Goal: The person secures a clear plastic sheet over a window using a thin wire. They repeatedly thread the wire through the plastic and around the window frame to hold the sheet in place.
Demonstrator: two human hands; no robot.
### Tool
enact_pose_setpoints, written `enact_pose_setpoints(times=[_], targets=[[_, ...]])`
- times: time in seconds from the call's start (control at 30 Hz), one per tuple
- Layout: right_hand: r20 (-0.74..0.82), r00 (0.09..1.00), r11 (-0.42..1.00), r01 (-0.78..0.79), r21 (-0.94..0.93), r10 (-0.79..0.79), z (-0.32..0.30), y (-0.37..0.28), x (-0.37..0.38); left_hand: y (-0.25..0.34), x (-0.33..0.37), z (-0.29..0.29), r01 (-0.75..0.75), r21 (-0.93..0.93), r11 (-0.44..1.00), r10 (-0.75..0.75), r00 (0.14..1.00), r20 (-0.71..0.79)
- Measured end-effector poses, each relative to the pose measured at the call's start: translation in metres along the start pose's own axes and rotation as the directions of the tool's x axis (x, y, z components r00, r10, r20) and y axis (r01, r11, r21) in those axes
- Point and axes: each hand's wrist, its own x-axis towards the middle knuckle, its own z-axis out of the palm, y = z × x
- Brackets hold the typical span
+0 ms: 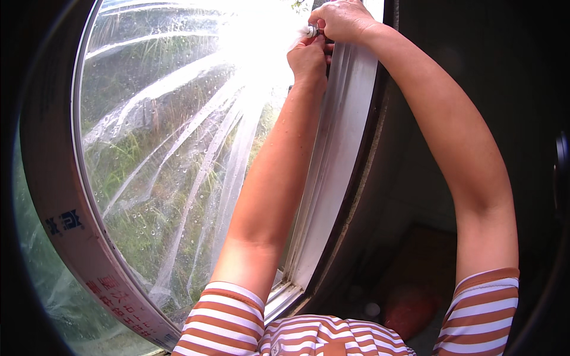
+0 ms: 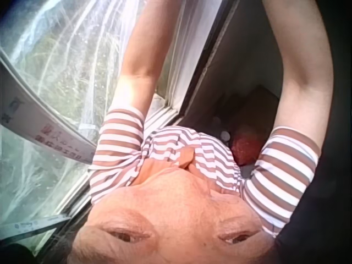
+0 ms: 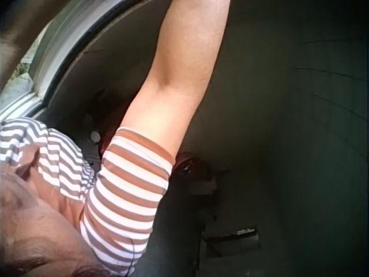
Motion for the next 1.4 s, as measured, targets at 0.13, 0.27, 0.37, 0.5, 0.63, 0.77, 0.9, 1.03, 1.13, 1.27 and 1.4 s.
enact_pose_setpoints(times=[0.13,0.27,0.37,0.5,0.63,0.77,0.9,1.03,1.13,1.27,1.4], targets=[[0.063,0.997,0.995,-0.049,-0.085,0.054,-0.007,-0.011,-0.001,-0.001,0.000,-0.002,-0.009,0.009,1.000,0.009,1.000,0.009],[-0.073,0.995,0.985,-0.074,-0.153,0.063,-0.003,-0.016,-0.001,-0.001,0.004,-0.006,-0.009,0.036,0.999,0.009,1.000,0.012],[-0.194,0.980,0.971,-0.087,-0.222,0.043,0.009,-0.011,-0.002,-0.001,-0.001,0.002,0.001,0.064,0.998,-0.001,1.000,-0.010],[-0.043,0.994,0.990,-0.100,-0.098,0.097,-0.005,-0.016,-0.008,-0.001,-0.002,0.002,-0.038,0.021,0.999,0.039,0.998,-0.044],[-0.169,0.980,0.994,-0.108,-0.026,0.102,-0.011,-0.017,-0.022,0.001,-0.003,0.001,-0.033,0.069,0.997,0.039,0.996,-0.076],[-0.156,0.969,0.980,-0.196,-0.027,0.190,-0.008,-0.016,-0.036,0.000,-0.005,0.000,-0.015,0.092,0.996,0.021,0.997,-0.070],[-0.218,0.952,0.977,-0.205,0.057,0.213,-0.004,-0.023,-0.052,0.002,-0.006,-0.002,-0.007,0.064,0.998,0.011,0.998,-0.063],[-0.165,0.951,0.963,-0.249,0.099,0.263,-0.009,-0.031,-0.059,0.003,-0.007,-0.003,-0.019,0.068,0.998,0.024,0.997,-0.069],[-0.137,0.951,0.958,-0.263,0.116,0.278,-0.012,-0.034,-0.066,0.001,-0.008,-0.005,-0.010,0.104,0.994,0.018,0.997,-0.072],[-0.081,0.950,0.948,-0.290,0.131,0.302,-0.013,-0.042,-0.079,0.001,-0.013,-0.011,-0.002,0.195,0.981,0.013,0.998,-0.059],[-0.056,0.947,0.934,-0.300,0.191,0.316,-0.008,-0.048,-0.090,-0.001,-0.014,-0.009,-0.024,0.254,0.967,0.051,0.994,-0.100]])
